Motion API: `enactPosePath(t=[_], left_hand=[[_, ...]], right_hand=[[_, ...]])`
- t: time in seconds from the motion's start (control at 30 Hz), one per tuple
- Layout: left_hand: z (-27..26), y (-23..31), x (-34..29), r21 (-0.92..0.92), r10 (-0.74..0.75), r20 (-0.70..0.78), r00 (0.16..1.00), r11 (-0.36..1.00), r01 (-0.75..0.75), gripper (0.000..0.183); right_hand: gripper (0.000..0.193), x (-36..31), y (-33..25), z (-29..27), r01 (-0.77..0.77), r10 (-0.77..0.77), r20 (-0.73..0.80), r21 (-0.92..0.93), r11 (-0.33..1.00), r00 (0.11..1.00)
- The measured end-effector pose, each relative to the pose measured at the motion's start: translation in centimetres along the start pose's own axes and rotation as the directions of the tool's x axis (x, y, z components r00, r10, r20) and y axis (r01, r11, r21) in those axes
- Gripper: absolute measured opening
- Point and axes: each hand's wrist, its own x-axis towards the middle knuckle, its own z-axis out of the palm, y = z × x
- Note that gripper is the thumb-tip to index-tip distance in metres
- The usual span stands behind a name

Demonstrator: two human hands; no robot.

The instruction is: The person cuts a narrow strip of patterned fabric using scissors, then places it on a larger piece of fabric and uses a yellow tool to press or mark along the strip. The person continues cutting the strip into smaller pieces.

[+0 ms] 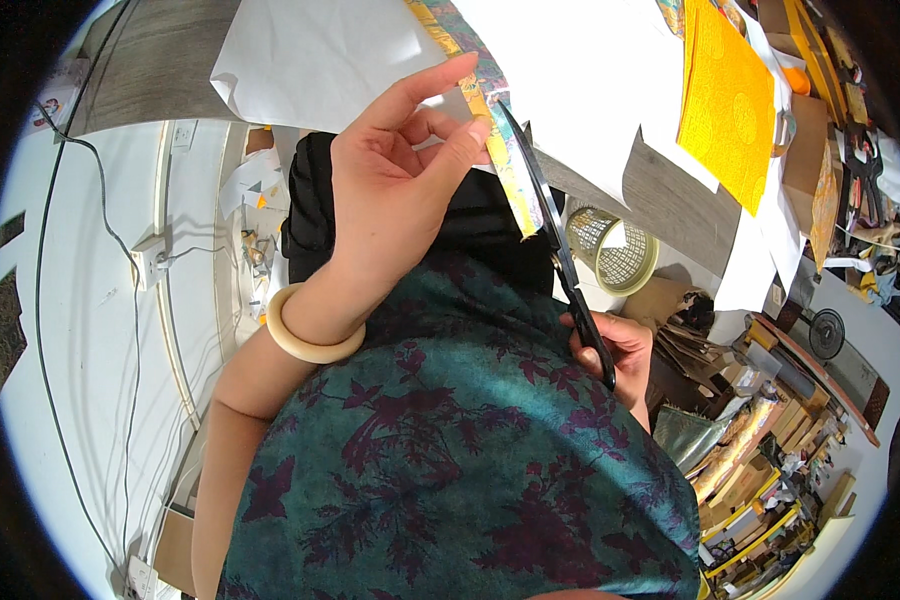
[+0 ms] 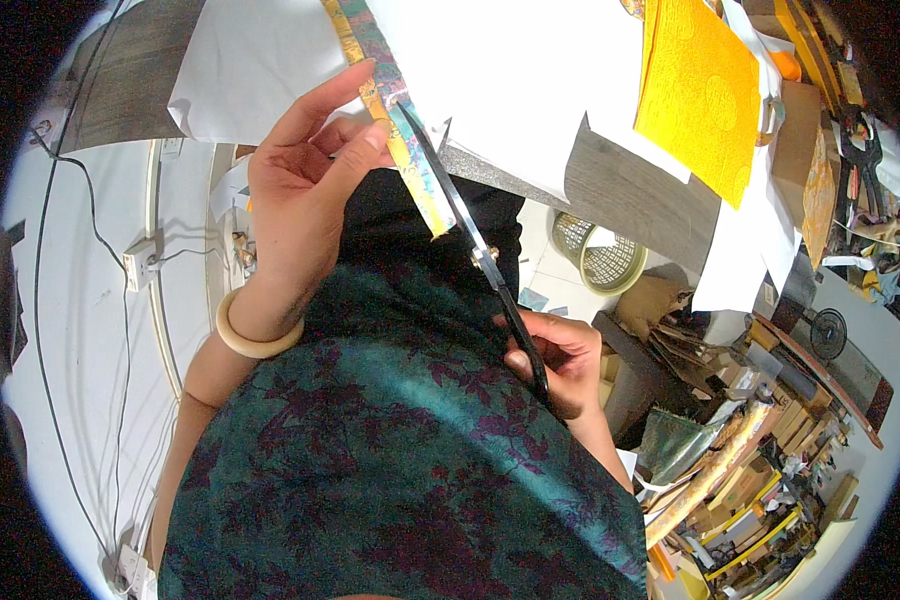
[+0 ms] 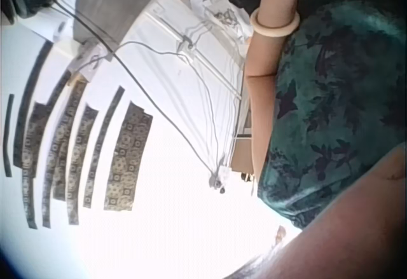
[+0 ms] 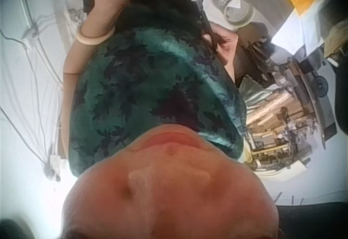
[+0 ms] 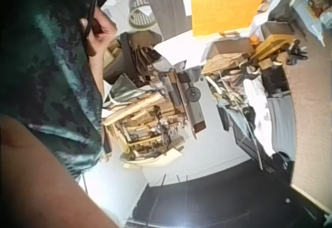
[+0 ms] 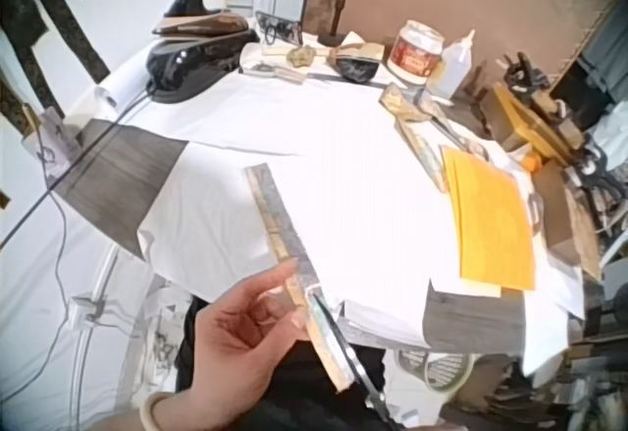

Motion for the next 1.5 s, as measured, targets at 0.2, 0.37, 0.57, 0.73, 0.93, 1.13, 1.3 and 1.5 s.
enactPosePath(t=[0.2,0.37,0.57,0.73,0.93,1.13,1.3,1.5], left_hand=[[0.5,0.0,-0.7,-0.004,-0.04,0.013,0.999,0.999,0.04,0.056],[0.7,-0.5,-0.9,-0.022,-0.029,0.019,0.999,0.999,0.029,0.061],[0.8,-0.1,-1.0,0.004,-0.02,0.026,0.999,1.0,0.02,0.062],[0.9,-0.1,-0.9,-0.005,-0.022,0.029,0.999,1.0,0.022,0.063],[0.9,-0.1,-0.8,-0.012,-0.012,0.024,1.0,1.0,0.012,0.062],[1.0,-0.1,-0.8,-0.034,-0.018,0.024,1.0,0.999,0.019,0.062],[1.1,0.5,-0.7,-0.031,-0.054,0.009,0.998,0.998,0.054,0.058],[-0.1,0.2,1.5,0.047,0.062,-0.035,0.997,0.997,-0.06,0.046]], right_hand=[[0.048,0.4,0.1,0.5,0.026,-0.026,0.016,0.035,0.999,1.0],[0.049,0.6,0.2,1.0,0.033,-0.033,0.002,0.066,0.997,0.999],[0.048,0.7,0.2,1.0,0.049,-0.049,-0.002,0.038,0.998,0.999],[0.048,0.7,0.2,0.9,0.045,-0.045,-0.005,0.041,0.998,0.999],[0.046,0.8,-0.1,1.0,0.059,-0.058,-0.009,0.021,0.998,0.998],[0.046,0.9,0.1,0.9,0.059,-0.059,-0.01,0.004,0.998,0.998],[0.046,0.9,0.2,0.7,0.051,-0.051,-0.009,0.007,0.999,0.999],[0.046,0.7,0.1,0.6,0.041,-0.041,-0.011,0.005,0.999,0.999]])
